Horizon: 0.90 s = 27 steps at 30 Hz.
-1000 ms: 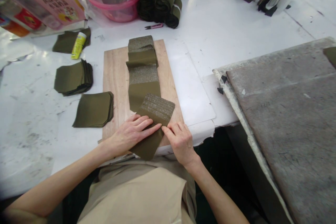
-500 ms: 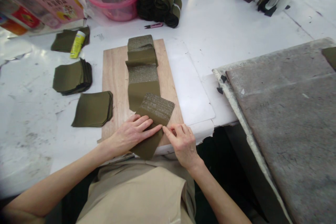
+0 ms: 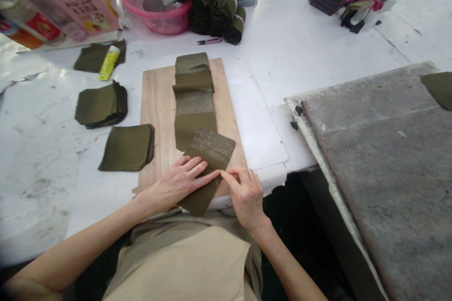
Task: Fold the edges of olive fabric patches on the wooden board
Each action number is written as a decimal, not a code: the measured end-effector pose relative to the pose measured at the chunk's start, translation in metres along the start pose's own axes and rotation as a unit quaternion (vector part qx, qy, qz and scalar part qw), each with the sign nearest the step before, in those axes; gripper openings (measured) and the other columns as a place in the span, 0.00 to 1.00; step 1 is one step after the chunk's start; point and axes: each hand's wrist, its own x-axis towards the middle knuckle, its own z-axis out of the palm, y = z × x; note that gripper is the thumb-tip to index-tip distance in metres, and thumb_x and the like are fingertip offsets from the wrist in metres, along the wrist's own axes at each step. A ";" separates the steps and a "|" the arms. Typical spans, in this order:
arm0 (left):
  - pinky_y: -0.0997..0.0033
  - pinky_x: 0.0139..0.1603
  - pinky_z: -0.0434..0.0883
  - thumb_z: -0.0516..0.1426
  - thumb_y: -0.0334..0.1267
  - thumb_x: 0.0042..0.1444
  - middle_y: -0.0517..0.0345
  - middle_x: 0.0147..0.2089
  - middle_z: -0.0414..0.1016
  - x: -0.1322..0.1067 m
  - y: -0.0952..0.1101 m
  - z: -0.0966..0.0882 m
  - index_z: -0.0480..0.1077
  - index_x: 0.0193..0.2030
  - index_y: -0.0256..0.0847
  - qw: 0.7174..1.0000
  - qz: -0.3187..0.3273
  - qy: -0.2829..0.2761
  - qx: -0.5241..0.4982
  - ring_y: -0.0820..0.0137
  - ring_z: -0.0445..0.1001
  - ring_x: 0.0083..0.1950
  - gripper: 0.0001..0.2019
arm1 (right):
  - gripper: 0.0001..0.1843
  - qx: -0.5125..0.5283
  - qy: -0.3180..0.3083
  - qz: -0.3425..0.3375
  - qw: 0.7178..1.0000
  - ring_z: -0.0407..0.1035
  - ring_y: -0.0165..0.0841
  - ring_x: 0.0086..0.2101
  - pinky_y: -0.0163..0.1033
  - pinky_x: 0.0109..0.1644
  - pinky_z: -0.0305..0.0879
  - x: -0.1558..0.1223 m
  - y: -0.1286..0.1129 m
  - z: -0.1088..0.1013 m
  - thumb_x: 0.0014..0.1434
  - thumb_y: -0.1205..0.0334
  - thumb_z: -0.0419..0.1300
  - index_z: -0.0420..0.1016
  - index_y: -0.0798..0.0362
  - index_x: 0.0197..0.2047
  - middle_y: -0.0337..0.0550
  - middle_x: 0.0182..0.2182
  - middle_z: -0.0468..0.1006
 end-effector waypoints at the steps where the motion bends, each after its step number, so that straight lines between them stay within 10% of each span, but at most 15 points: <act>1: 0.60 0.50 0.64 0.49 0.32 0.67 0.50 0.51 0.69 -0.001 0.000 0.002 0.61 0.63 0.44 1.000 0.000 0.008 -0.002 0.62 0.67 0.50 0.19 | 0.16 -0.009 -0.004 -0.004 1.000 0.66 0.33 0.40 0.40 0.45 0.63 0.000 -0.001 0.002 0.65 0.68 0.56 0.76 0.45 0.53 0.44 0.41 0.74; 27: 0.64 0.46 0.65 0.53 0.37 0.65 0.54 0.39 0.74 -0.047 -0.011 0.034 0.71 0.36 0.39 0.949 -0.238 0.174 -0.111 0.64 0.70 0.45 0.08 | 0.10 -0.010 -0.068 0.033 0.997 0.67 0.37 0.41 0.43 0.46 0.63 0.023 -0.024 0.000 0.66 0.62 0.55 0.73 0.50 0.49 0.44 0.40 0.75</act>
